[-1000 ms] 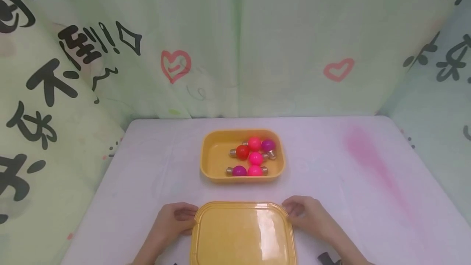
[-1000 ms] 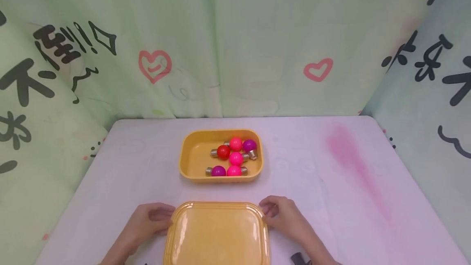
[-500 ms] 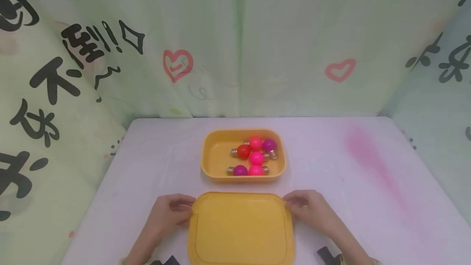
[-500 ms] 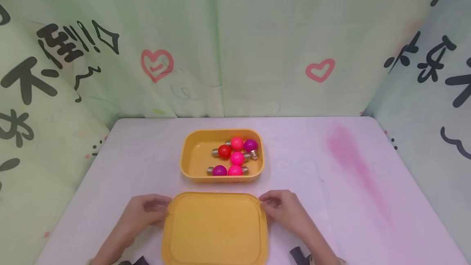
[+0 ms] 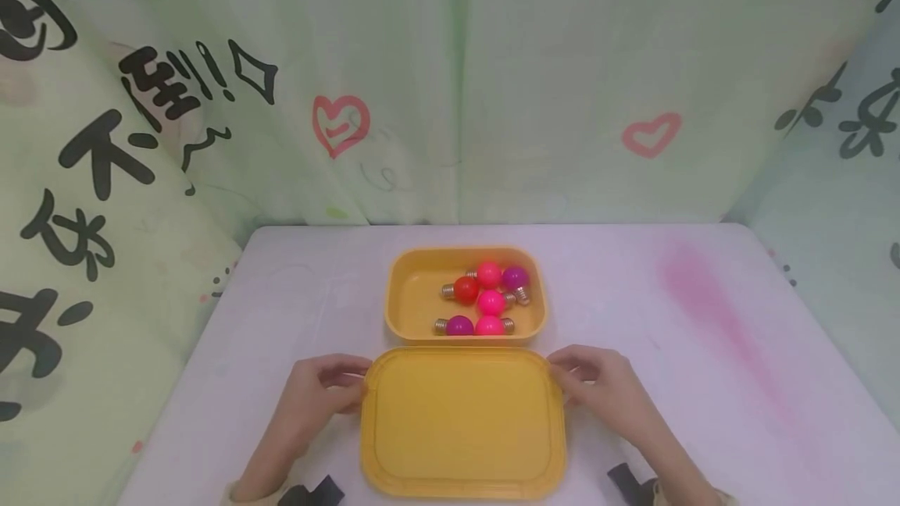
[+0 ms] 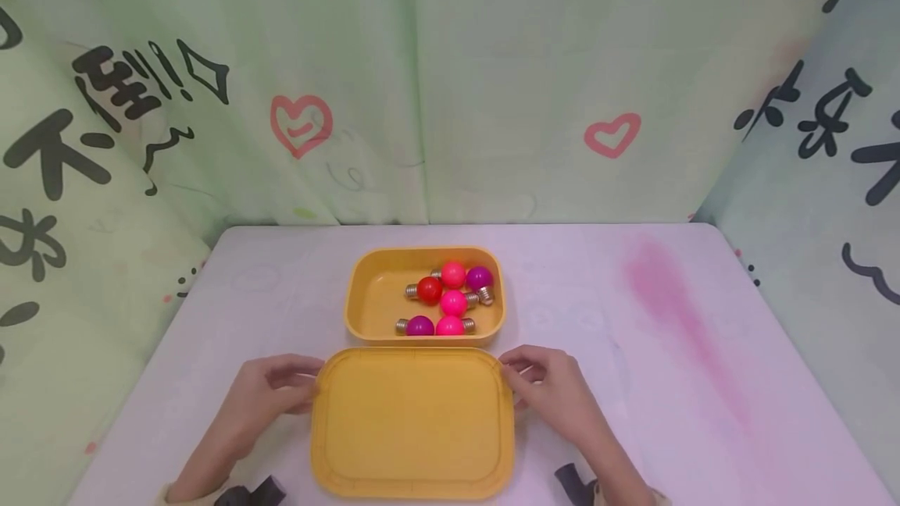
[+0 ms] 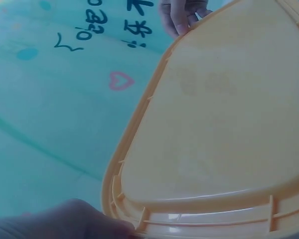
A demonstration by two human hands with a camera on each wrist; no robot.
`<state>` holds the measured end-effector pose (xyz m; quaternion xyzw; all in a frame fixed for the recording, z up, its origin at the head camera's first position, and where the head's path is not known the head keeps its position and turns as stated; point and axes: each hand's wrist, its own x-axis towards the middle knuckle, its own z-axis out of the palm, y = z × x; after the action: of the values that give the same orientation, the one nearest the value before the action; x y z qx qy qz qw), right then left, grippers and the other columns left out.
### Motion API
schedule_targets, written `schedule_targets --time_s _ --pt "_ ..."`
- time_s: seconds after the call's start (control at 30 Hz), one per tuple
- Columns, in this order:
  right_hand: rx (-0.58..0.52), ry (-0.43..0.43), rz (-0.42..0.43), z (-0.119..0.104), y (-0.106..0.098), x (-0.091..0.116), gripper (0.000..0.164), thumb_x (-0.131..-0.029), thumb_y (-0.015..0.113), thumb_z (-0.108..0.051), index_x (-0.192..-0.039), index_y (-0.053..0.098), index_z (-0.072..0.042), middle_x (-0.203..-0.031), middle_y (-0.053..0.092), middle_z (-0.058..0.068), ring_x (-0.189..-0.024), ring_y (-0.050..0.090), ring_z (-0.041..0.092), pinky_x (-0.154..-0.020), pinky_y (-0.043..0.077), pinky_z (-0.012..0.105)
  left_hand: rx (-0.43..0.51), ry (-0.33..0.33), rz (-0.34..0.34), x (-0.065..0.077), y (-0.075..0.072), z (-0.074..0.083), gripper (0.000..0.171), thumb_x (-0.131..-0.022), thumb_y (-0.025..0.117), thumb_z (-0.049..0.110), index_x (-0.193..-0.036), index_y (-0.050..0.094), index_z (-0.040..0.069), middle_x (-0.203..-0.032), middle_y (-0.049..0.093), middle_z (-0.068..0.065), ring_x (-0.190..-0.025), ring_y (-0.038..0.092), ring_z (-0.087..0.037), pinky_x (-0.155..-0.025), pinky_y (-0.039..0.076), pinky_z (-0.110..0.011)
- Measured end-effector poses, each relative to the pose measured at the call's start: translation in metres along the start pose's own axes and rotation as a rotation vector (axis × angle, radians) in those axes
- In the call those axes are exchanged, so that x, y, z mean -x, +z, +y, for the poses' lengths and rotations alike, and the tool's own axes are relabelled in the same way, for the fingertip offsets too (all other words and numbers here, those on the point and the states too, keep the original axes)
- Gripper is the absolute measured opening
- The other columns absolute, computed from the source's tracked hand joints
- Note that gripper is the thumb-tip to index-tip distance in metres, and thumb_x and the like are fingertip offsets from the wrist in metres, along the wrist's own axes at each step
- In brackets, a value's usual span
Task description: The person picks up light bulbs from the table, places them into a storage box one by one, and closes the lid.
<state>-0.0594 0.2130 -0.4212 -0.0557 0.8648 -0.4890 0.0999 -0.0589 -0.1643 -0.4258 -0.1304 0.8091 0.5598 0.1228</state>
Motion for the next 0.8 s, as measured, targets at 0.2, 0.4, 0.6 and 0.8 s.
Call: schedule_targets --time_s 0.2,0.4,0.6,0.8 --pt "-0.035 -0.025 0.048 -0.008 -0.005 -0.001 0.023 -0.092 0.07 -0.017 -0.109 0.071 -0.001 -0.099 0.072 0.013 -0.066 0.069 0.011 -0.056 0.059 0.029 0.003 0.054 0.006 0.0 -0.005 0.013 0.027 -0.08 0.07 0.0 -0.106 0.075 0.006 -0.101 0.074 -0.008 -0.085 0.07 -0.019 -0.068 0.062 -0.034" --pt "-0.044 -0.111 0.123 -0.013 -0.009 -0.002 0.018 -0.092 0.07 -0.013 -0.106 0.071 -0.002 -0.098 0.072 0.015 -0.067 0.071 0.011 -0.057 0.06 0.029 0.025 0.124 -0.039 0.001 -0.012 0.026 0.026 -0.085 0.073 0.004 -0.111 0.073 0.003 -0.106 0.073 -0.01 -0.091 0.07 -0.021 -0.07 0.062 -0.032" --pt "-0.044 -0.186 0.206 -0.023 -0.014 -0.004 0.018 -0.092 0.07 -0.011 -0.107 0.07 -0.002 -0.102 0.072 0.016 -0.072 0.072 0.009 -0.057 0.06 0.027 0.055 0.196 -0.063 0.0 -0.018 0.04 0.028 -0.087 0.075 0.009 -0.114 0.071 0.002 -0.109 0.073 -0.012 -0.094 0.07 -0.02 -0.074 0.062 -0.031" --pt "-0.025 -0.234 0.271 -0.038 -0.02 -0.004 0.017 -0.092 0.071 -0.012 -0.107 0.071 -0.005 -0.102 0.073 0.012 -0.077 0.071 0.006 -0.058 0.06 0.026 0.046 0.277 -0.048 -0.001 -0.025 0.053 0.028 -0.088 0.074 0.009 -0.115 0.071 0.002 -0.111 0.072 -0.013 -0.094 0.069 -0.014 -0.076 0.062 -0.031"
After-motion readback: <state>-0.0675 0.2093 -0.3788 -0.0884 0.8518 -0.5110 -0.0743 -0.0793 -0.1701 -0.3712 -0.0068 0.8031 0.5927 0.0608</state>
